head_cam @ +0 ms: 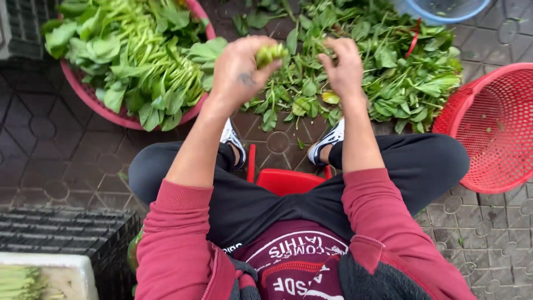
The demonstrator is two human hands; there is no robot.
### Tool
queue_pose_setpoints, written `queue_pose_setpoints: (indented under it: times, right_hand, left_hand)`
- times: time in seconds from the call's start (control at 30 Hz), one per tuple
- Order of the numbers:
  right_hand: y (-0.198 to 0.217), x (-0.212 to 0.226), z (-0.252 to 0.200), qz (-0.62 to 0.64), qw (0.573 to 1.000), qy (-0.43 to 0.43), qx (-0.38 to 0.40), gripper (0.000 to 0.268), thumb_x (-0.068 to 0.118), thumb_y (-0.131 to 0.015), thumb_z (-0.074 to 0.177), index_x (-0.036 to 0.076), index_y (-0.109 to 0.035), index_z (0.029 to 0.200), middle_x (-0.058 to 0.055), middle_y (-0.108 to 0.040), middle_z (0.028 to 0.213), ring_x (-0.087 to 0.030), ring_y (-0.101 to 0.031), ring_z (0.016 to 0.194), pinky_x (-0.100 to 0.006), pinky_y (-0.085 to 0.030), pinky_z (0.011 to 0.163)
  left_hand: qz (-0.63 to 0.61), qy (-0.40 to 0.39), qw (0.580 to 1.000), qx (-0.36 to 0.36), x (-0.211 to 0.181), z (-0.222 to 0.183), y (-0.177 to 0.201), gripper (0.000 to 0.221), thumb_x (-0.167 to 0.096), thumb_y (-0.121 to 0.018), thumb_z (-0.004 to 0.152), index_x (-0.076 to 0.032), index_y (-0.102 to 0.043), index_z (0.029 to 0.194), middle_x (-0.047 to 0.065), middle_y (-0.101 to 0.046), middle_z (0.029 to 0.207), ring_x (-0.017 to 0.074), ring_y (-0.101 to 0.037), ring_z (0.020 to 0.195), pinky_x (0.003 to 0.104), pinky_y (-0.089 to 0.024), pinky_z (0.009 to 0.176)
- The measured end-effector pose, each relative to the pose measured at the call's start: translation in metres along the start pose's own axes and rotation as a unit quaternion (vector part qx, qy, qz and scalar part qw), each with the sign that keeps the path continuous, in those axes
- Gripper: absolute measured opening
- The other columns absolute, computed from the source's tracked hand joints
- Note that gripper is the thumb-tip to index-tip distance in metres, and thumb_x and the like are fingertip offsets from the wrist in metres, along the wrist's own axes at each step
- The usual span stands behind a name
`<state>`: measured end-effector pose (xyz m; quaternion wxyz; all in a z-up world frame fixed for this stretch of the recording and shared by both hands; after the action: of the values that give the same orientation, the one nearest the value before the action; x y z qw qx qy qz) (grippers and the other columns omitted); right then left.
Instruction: Trimming the stems of leafy green vegetables by hand and with a knife, then sorting them into a basket.
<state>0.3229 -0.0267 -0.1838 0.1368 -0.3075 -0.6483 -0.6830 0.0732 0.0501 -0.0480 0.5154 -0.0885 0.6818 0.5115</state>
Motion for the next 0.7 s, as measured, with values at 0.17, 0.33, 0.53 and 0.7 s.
queue_pose_setpoints:
  times: [0.17,0.33,0.53,0.7]
  right_hand:
    - [-0.143,-0.087,-0.032,-0.065,0.971,-0.185,0.138,0.04,0.035,-0.084,0.104,0.016,-0.074,0.138,-0.013,-0.074,0.133,-0.026,-0.069,0.102,-0.046,-0.058,0.09]
    - [-0.302,-0.118,-0.103,-0.086,0.922,-0.29,0.243,0.041,0.053,-0.073,0.102,0.013,-0.073,0.114,-0.021,-0.08,0.115,-0.045,-0.075,0.108,-0.06,-0.058,0.084]
    - [-0.336,-0.152,-0.118,-0.031,0.906,-0.361,0.219,0.04,0.035,-0.054,0.106,0.003,-0.072,0.089,-0.017,-0.07,0.084,-0.04,-0.068,0.075,-0.053,-0.054,0.062]
    - [-0.255,-0.141,-0.088,0.095,0.944,-0.273,0.16,0.029,0.046,-0.077,0.093,0.022,-0.084,0.109,-0.009,-0.082,0.106,-0.037,-0.077,0.11,-0.052,-0.063,0.093]
  left_hand:
    - [-0.201,-0.042,0.978,-0.036,-0.028,-0.013,0.067,0.021,-0.017,-0.084,0.109,-0.009,-0.077,0.127,0.009,-0.076,0.139,0.0268,-0.063,0.132,0.043,-0.047,0.114]
    - [-0.377,0.002,0.925,-0.048,-0.044,-0.022,0.091,0.018,-0.01,-0.073,0.114,-0.004,-0.064,0.128,0.011,-0.077,0.116,0.0205,-0.08,0.115,0.033,-0.069,0.104]
    - [-0.418,0.012,0.902,-0.107,-0.027,-0.022,0.096,0.021,-0.013,-0.075,0.113,-0.003,-0.069,0.131,0.008,-0.073,0.132,0.0208,-0.078,0.101,0.033,-0.069,0.097]
    - [-0.443,0.026,0.886,-0.135,-0.016,-0.005,0.078,0.016,-0.009,-0.089,0.098,0.002,-0.082,0.108,0.01,-0.076,0.082,0.0091,-0.064,0.078,0.03,-0.061,0.078]
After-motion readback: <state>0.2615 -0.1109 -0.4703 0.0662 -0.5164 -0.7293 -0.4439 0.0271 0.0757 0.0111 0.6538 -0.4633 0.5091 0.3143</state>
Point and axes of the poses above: each hand's wrist, its own z-axis towards the middle knuckle, its own y-axis out of the back of the hand, x = y × z, the point moved 9 cm from there along z, towards the middle knuckle
